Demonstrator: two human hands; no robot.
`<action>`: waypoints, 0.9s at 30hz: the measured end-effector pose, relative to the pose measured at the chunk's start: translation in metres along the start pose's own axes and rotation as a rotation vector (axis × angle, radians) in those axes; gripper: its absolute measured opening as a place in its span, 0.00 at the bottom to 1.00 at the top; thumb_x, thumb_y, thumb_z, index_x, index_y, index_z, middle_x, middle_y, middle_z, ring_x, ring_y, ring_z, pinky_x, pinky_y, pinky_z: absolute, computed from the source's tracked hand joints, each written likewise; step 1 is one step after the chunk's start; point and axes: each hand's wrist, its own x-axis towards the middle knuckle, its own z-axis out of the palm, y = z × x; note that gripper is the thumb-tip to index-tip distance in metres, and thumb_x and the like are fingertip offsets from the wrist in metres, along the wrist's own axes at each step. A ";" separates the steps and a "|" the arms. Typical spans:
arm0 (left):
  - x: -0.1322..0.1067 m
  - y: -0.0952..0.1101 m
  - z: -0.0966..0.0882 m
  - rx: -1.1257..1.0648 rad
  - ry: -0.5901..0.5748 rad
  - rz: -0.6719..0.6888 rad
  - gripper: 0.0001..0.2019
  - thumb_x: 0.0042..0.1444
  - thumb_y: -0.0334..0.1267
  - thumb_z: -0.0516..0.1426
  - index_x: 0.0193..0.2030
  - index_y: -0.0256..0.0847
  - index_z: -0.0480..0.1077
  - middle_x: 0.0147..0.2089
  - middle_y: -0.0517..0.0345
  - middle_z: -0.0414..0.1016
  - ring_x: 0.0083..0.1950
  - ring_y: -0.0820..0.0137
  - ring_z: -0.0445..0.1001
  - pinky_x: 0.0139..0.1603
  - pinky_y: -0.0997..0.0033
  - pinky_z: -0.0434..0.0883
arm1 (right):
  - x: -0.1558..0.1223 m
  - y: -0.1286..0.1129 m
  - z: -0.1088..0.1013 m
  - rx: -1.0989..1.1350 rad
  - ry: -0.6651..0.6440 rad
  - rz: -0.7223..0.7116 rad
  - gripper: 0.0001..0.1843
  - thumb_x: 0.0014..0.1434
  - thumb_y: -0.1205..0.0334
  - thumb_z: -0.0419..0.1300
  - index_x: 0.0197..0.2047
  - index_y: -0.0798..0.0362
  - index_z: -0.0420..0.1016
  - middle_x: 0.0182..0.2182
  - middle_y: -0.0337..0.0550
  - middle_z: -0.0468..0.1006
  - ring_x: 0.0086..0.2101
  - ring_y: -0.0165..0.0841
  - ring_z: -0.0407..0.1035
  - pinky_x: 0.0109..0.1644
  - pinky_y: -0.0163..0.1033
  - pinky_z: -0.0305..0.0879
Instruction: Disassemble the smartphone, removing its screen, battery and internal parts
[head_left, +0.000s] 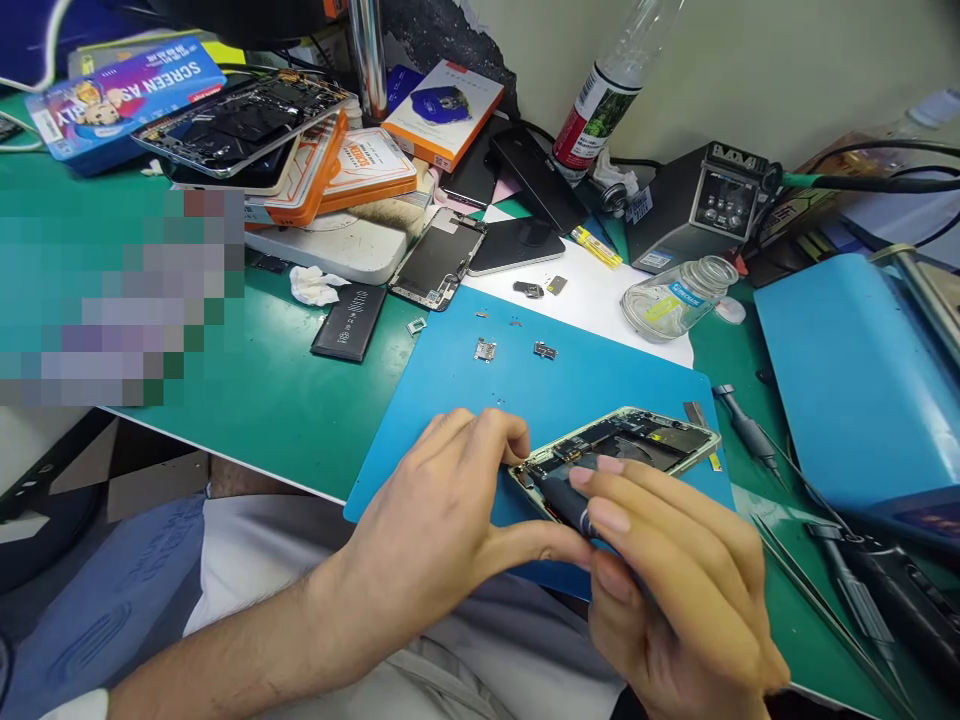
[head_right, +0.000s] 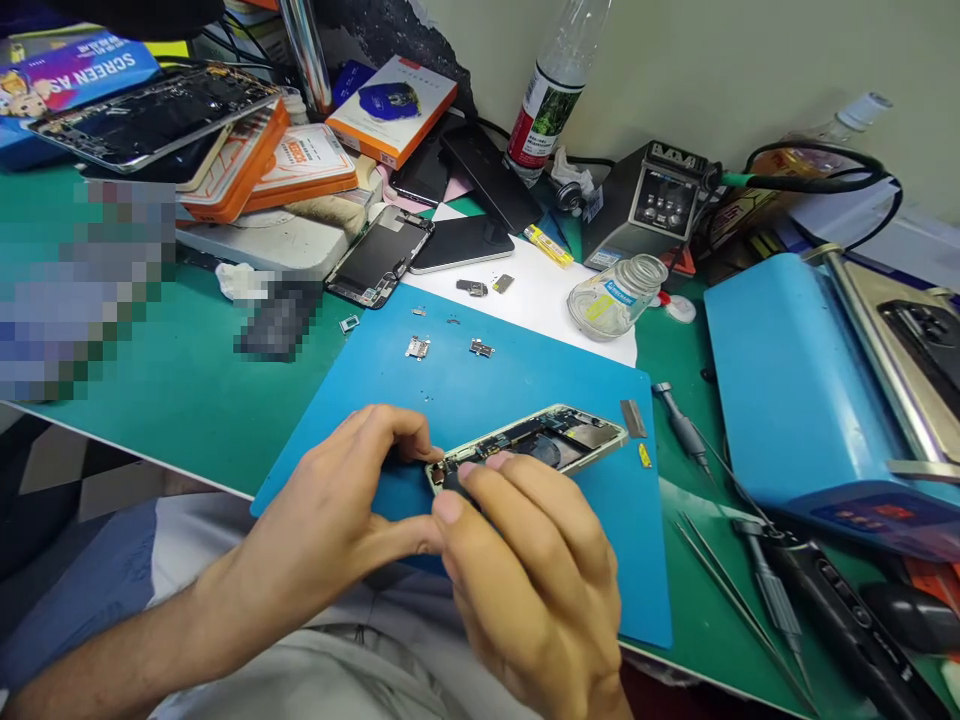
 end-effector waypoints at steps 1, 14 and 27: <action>0.000 0.000 0.000 -0.001 -0.008 0.008 0.29 0.62 0.66 0.68 0.50 0.46 0.64 0.44 0.61 0.80 0.43 0.64 0.80 0.44 0.63 0.76 | 0.000 -0.001 -0.001 -0.007 0.015 0.016 0.10 0.68 0.72 0.68 0.51 0.53 0.84 0.49 0.47 0.88 0.50 0.43 0.84 0.52 0.50 0.86; 0.002 0.000 -0.002 -0.023 -0.043 0.013 0.32 0.57 0.65 0.72 0.50 0.45 0.64 0.44 0.60 0.79 0.45 0.61 0.80 0.45 0.61 0.75 | 0.001 0.001 0.004 0.055 0.056 -0.012 0.24 0.68 0.71 0.62 0.66 0.58 0.77 0.61 0.54 0.85 0.57 0.47 0.83 0.55 0.56 0.85; 0.003 0.001 -0.002 -0.036 -0.032 -0.003 0.34 0.55 0.68 0.70 0.50 0.44 0.65 0.44 0.62 0.80 0.45 0.62 0.79 0.45 0.62 0.74 | -0.007 -0.002 0.005 -0.005 0.105 0.087 0.28 0.71 0.74 0.55 0.72 0.58 0.75 0.61 0.54 0.85 0.59 0.48 0.82 0.58 0.57 0.84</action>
